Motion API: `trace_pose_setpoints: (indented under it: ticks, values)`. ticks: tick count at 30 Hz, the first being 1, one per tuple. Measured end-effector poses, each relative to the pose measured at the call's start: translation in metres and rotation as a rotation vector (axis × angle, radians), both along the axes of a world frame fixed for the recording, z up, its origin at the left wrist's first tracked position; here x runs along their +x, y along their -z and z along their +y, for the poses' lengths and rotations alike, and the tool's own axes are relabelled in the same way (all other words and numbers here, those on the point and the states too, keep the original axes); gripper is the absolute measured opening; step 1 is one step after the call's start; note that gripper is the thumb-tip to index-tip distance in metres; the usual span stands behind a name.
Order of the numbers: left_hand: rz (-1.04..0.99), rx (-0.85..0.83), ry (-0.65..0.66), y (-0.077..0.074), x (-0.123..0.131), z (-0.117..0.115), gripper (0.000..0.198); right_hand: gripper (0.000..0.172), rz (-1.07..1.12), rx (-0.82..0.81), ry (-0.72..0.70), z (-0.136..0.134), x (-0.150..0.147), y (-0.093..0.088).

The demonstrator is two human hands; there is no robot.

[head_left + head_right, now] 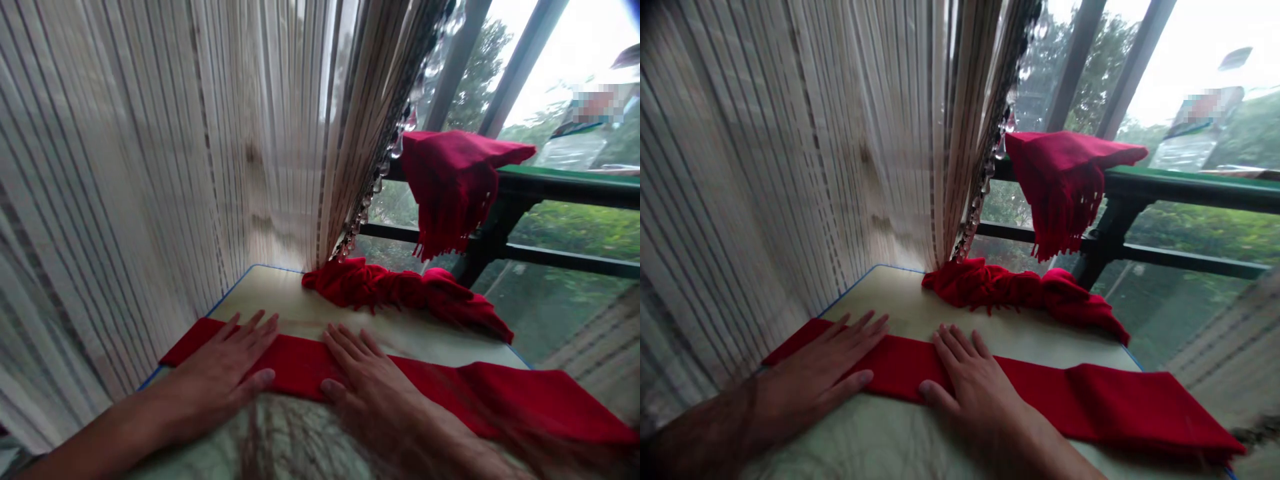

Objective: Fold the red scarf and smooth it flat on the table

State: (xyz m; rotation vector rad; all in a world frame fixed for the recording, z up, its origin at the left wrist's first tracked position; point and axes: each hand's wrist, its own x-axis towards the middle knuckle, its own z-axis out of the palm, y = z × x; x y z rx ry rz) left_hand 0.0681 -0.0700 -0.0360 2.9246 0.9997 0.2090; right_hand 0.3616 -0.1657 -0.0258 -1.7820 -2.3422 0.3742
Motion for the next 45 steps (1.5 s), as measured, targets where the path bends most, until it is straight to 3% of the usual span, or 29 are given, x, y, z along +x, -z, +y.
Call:
trace_pose_setpoints:
  ticks: [2, 5, 13, 16, 19, 22, 25, 28, 31, 36, 40, 43, 45]
  values:
    - [0.014, -0.045, 0.037, 0.004, -0.001, -0.011, 0.066, 0.082, -0.007, -0.007, 0.003, 0.0, 0.0, -0.001]
    - [0.009, -0.067, -0.025, 0.01, -0.013, -0.015, 0.064, 0.08, -0.008, -0.02, 0.004, 0.0, -0.001, -0.002]
    - [-0.018, 0.011, -0.269, 0.022, -0.079, 0.012, 0.06, 0.082, -0.014, -0.037, -0.002, 0.0, -0.002, -0.005]
    - [0.003, 0.024, -0.376, 0.022, -0.091, 0.021, 0.061, 0.082, 0.014, -0.026, -0.012, -0.001, -0.002, -0.007]
    - [0.002, 0.122, -0.424, 0.014, -0.079, 0.022, 0.059, 0.082, 0.028, -0.021, -0.021, -0.002, -0.003, -0.009]
    - [-0.029, 0.18, -0.352, 0.003, -0.044, 0.008, 0.056, 0.081, 0.014, -0.029, -0.019, -0.003, -0.003, -0.011]
    - [-0.005, 0.038, -0.214, -0.004, -0.006, -0.013, 0.058, 0.082, 0.005, -0.034, -0.022, -0.003, -0.003, -0.012]
    - [0.022, -0.073, -0.173, -0.005, 0.009, -0.026, 0.06, 0.082, 0.007, -0.018, -0.021, -0.002, -0.002, -0.01]
    - [0.018, -0.067, -0.227, -0.003, -0.004, -0.022, 0.06, 0.082, 0.04, 0.015, -0.026, -0.002, -0.001, -0.005]
    - [0.059, -0.03, -0.401, 0.006, -0.051, -0.001, 0.06, 0.08, 0.066, 0.048, -0.028, -0.002, 0.0, -0.003]
    - [0.042, -0.062, -0.459, 0.009, -0.076, 0.012, 0.062, 0.081, 0.041, 0.022, -0.028, -0.002, -0.001, -0.006]
    - [0.027, -0.074, -0.485, -0.003, -0.069, 0.02, 0.066, 0.082, 0.034, 0.02, -0.025, -0.003, -0.003, -0.009]
    - [-0.001, -0.051, -0.495, -0.017, -0.047, 0.024, 0.068, 0.082, 0.02, 0.013, -0.02, -0.003, -0.003, -0.01]
